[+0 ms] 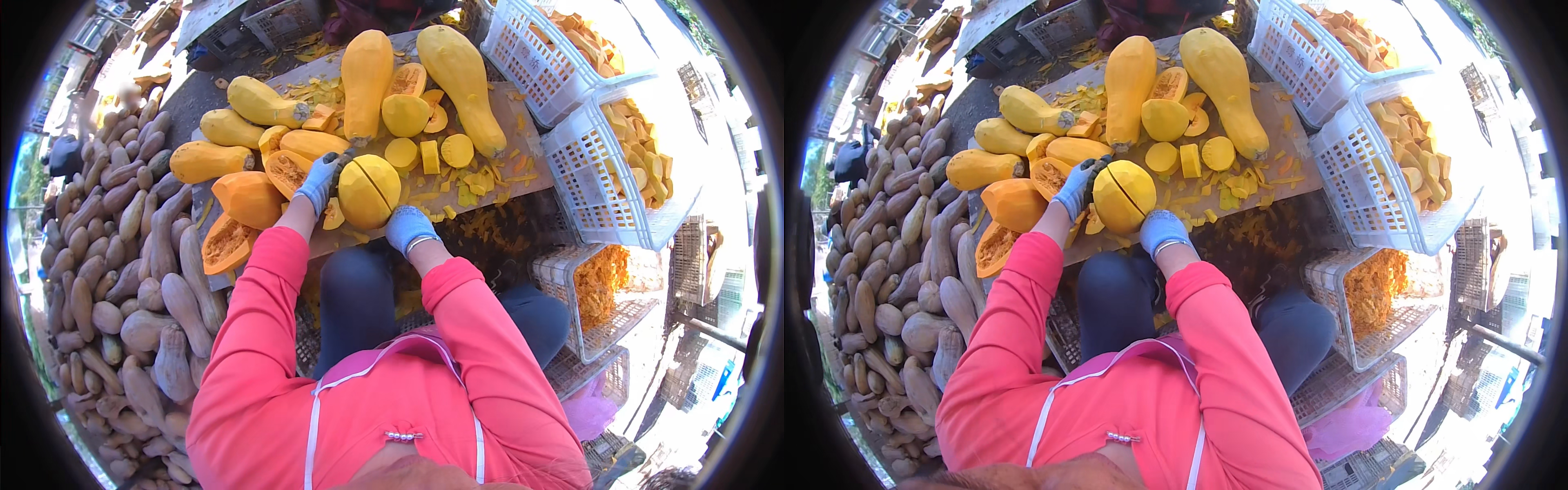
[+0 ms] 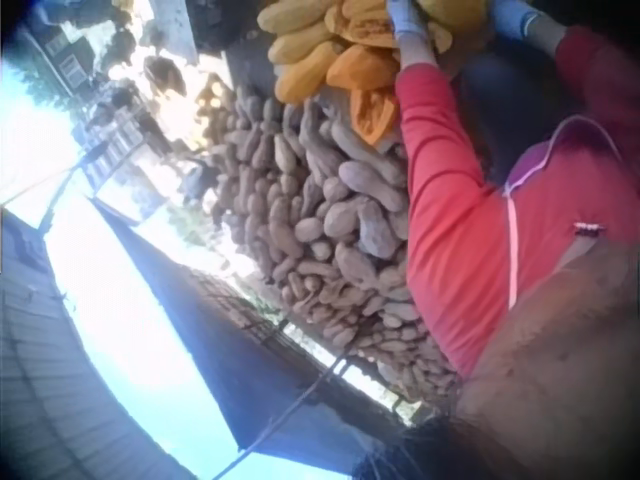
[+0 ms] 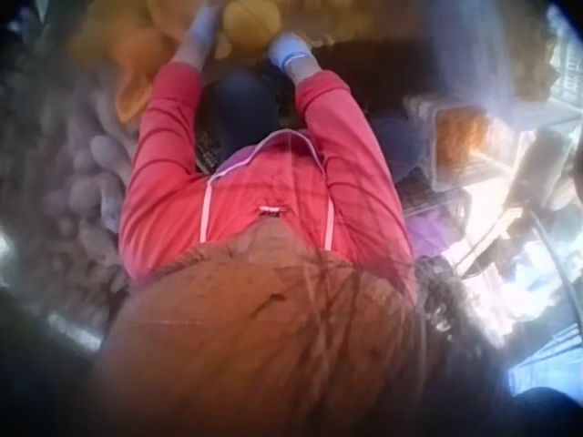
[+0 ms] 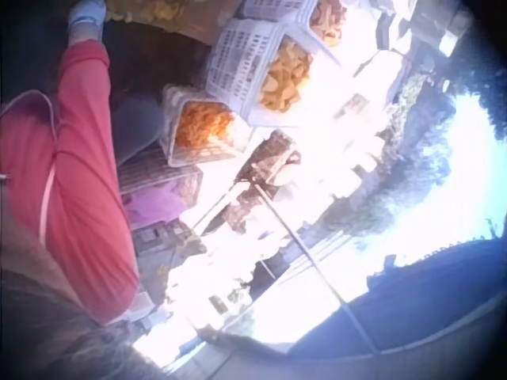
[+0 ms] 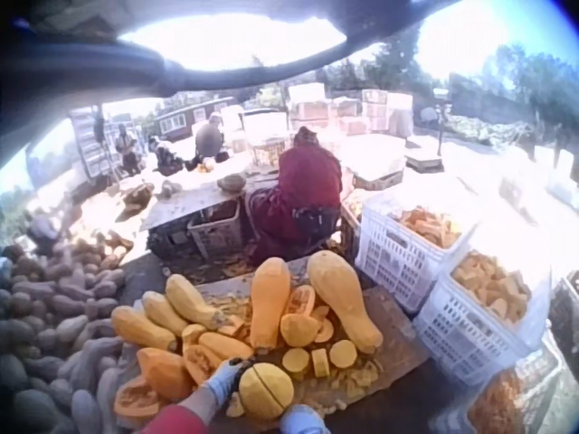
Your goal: The person peels and cuts yellow squash on a wooden board, removing the skin and slicing the flesh into chunks. The cut pieces are placed into white plastic crates, and peels are discarded into a bin below.
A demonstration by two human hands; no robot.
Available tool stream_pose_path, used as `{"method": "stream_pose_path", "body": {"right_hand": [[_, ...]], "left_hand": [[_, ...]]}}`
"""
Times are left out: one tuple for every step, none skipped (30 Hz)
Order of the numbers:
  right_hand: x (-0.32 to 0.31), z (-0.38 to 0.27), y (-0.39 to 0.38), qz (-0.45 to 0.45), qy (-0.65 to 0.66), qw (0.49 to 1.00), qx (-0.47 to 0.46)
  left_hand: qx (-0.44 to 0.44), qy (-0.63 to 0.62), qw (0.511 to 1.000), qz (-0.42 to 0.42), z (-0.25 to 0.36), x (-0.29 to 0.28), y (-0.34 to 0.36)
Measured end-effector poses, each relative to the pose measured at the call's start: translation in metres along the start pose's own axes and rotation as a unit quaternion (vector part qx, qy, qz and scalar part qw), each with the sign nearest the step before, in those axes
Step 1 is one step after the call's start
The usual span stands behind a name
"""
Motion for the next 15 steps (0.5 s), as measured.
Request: {"method": "stream_pose_path", "body": {"right_hand": [[0.001,-0.001,-0.001,0.001,0.013,1.000,0.008],[0.001,-0.004,-0.002,0.002,0.025,1.000,0.015],[-0.002,0.003,-0.003,-0.009,0.013,1.000,0.008],[-0.006,0.004,-0.003,0.002,0.033,0.999,0.018],[0.008,0.015,-0.001,0.004,0.032,0.999,0.025],[0.011,0.025,0.007,0.021,0.026,0.999,0.028],[0.012,0.020,0.013,0.033,0.014,0.999,0.007],[0.016,0.016,0.015,0.045,0.001,0.999,-0.015],[0.020,0.021,0.013,0.055,-0.011,0.998,-0.019],[0.006,0.017,0.021,-0.028,-0.006,0.999,0.025],[0.006,0.017,0.014,-0.031,0.010,0.999,0.039],[0.004,0.014,0.013,-0.026,0.025,0.998,0.045],[0.006,0.013,0.013,-0.005,0.009,0.999,0.038],[0.017,0.015,0.008,0.017,-0.006,0.999,0.030],[0.020,0.012,0.015,0.046,-0.024,0.999,0.008]], "left_hand": [[-0.005,0.000,1.000,-0.002,-0.005,-0.006,0.002],[-0.011,0.001,1.000,-0.002,-0.009,-0.013,0.004],[-0.022,0.042,0.999,-0.010,0.001,0.000,-0.008],[0.021,0.018,0.999,-0.033,0.001,0.005,-0.005],[-0.005,0.030,0.999,-0.032,-0.005,0.008,-0.010],[-0.015,0.038,0.999,-0.036,0.002,0.017,-0.006],[-0.003,0.028,1.000,-0.008,-0.008,0.009,0.000],[0.008,0.018,1.000,0.018,-0.017,0.001,0.007],[0.007,0.006,1.000,0.000,-0.009,0.005,0.010],[-0.002,-0.007,1.000,-0.014,-0.004,0.006,0.006],[-0.008,-0.025,0.999,-0.025,-0.009,0.007,0.001],[-0.002,-0.041,0.999,-0.036,-0.006,0.007,0.000],[-0.029,-0.020,0.999,-0.014,-0.005,0.006,0.004],[-0.055,0.001,0.998,0.009,-0.009,0.005,0.006],[-0.022,0.053,0.998,0.006,-0.017,-0.007,0.017]]}}
Point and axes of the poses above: each hand's wrist, its own y-axis towards the middle knuckle, its own x-axis out of the palm, z = x × y, the point moved 1 cm from there along y, towards the middle knuckle, and after that the axes turned 14 degrees about y, right-handed, at the moved point
